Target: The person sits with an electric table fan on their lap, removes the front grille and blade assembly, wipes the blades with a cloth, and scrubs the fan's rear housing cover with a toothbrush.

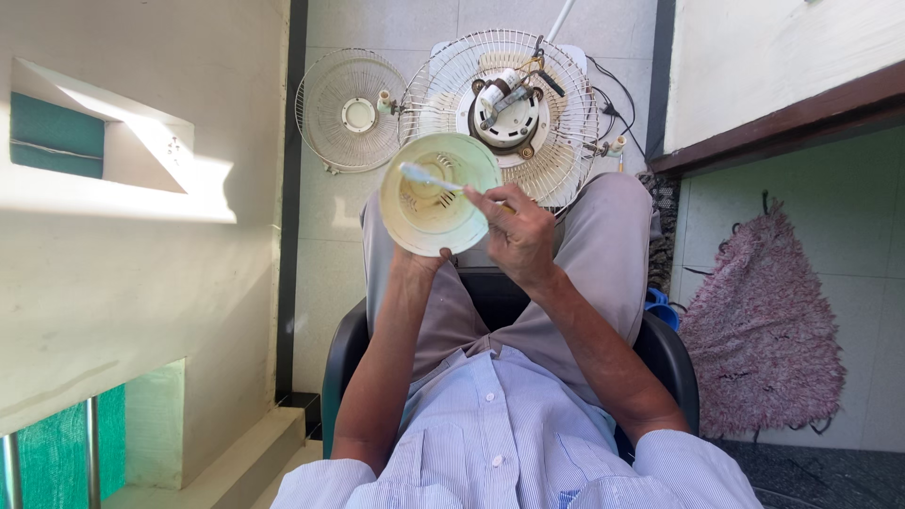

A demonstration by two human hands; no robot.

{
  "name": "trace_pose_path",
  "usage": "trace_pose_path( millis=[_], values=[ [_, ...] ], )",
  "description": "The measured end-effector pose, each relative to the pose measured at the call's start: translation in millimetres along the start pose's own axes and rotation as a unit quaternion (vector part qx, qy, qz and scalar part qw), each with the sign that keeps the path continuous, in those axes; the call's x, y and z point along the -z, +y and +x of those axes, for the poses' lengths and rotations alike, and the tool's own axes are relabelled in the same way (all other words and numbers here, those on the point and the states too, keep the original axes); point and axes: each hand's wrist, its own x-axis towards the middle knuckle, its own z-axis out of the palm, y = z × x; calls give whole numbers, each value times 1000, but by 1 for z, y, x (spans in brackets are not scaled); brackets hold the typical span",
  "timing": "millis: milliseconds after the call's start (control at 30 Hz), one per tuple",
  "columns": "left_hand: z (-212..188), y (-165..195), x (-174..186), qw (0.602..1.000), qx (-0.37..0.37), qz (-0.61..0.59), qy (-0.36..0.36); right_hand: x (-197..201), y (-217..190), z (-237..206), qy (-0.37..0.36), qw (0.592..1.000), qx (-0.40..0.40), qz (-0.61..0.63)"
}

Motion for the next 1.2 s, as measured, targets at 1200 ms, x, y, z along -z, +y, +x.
trace_pose_path(
  millis=[1200],
  values=[
    [-10, 2, -102, 991, -83, 95, 48, 1, 10, 26, -68, 948, 140, -277]
  ],
)
